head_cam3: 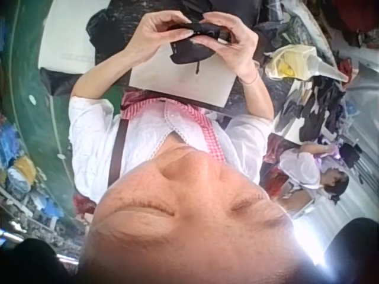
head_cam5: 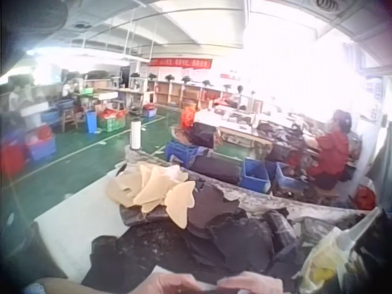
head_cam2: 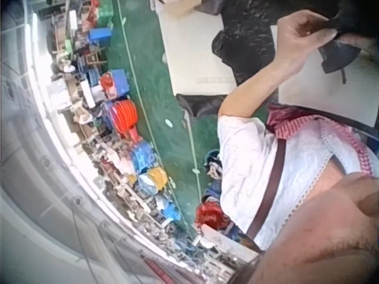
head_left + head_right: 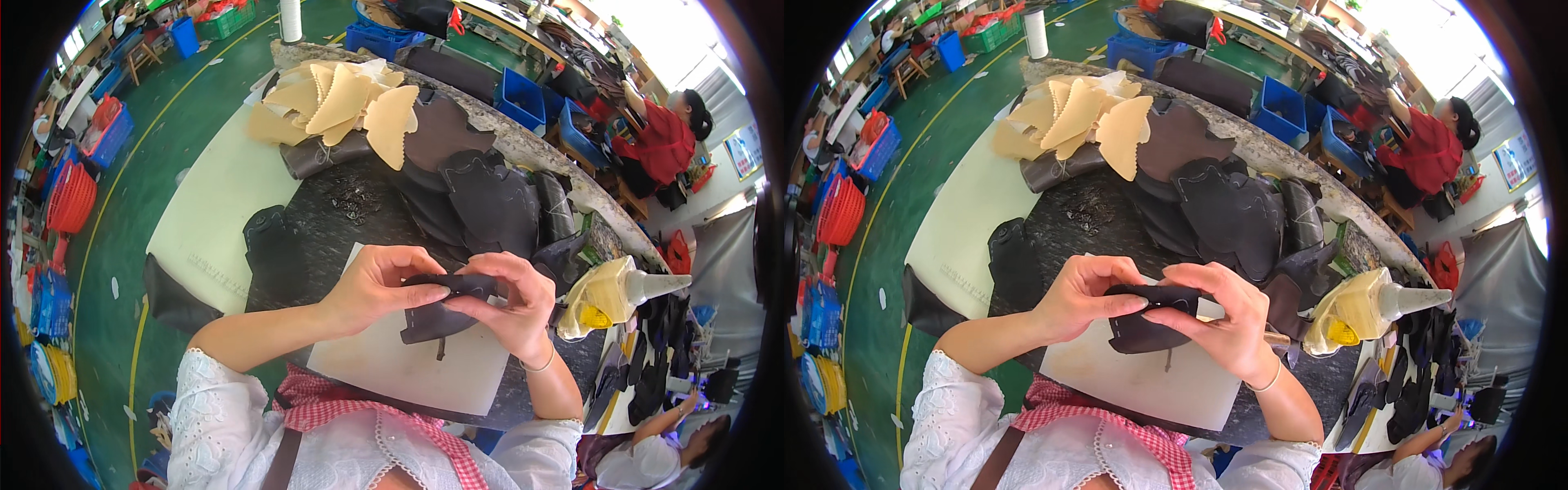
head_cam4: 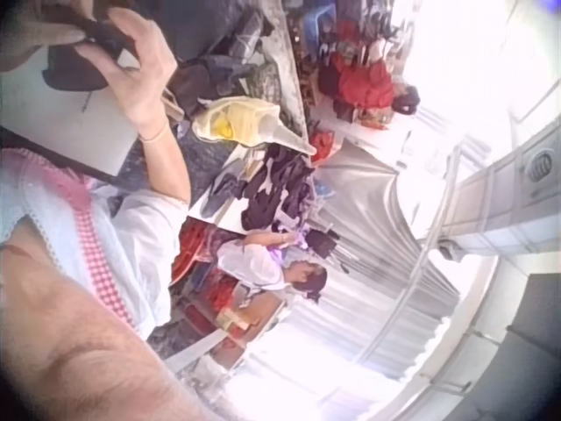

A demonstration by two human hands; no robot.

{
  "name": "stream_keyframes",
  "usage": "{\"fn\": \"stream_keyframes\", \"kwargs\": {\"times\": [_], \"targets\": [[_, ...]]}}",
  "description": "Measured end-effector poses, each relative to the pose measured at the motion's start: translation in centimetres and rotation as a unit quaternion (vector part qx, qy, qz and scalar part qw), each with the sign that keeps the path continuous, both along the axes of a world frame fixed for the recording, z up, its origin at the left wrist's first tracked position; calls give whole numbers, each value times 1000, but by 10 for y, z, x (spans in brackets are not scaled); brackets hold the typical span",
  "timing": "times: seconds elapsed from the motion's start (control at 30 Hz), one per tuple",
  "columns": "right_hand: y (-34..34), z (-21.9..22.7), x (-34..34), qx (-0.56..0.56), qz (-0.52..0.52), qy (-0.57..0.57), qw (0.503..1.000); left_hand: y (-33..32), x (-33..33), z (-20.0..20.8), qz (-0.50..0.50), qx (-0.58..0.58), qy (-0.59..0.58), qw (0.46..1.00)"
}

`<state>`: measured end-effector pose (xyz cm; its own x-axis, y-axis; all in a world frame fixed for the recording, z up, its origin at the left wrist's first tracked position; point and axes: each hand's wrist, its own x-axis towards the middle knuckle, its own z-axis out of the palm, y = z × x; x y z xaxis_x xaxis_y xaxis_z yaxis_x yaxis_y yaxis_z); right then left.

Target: The person unpacks metal fasteners onto a workbench, folds the edges of leather shoe parts, and attaches the fasteners to the leather parts by hand.

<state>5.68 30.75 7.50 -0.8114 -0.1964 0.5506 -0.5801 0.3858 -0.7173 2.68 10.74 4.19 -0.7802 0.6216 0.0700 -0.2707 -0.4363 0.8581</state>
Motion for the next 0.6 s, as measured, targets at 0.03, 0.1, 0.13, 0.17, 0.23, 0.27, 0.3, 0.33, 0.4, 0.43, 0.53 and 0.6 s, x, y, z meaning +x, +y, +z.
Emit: {"fn": "stream_keyframes", "kwargs": {"times": [0.03,0.1,0.13,0.17,0.23,0.27,0.3,0.33,0.4,0.43,0.53,0.6], "targets": [[-1,1,-1,40,17,27,999,-4,0,-1,14,-23,48,998],[-8,4,0,96,41,67,992,-7,7,-3,65,-38,132,988],[-10,5,2,114,63,110,985,-14,9,-5,78,-88,212,970],[-14,5,6,111,70,86,988,-17,13,-5,118,-102,317,936],[-23,2,19,97,101,8,990,-22,21,-10,216,-119,543,803],[-26,-3,25,56,128,-60,988,-27,23,-14,219,-124,539,804],[-27,-2,25,47,160,-107,980,-32,26,-16,233,-118,602,754],[-29,-1,25,39,191,-155,969,-36,28,-19,245,-111,662,700],[-38,1,22,6,207,-211,955,-43,30,-22,255,-110,658,700],[-42,1,20,-26,219,-263,939,-51,30,-19,236,-120,638,723],[-52,3,5,6,287,-201,937,-66,32,-17,221,-132,594,762],[-62,-12,1,-61,297,-207,930,-74,32,-19,227,-131,571,778]]}}
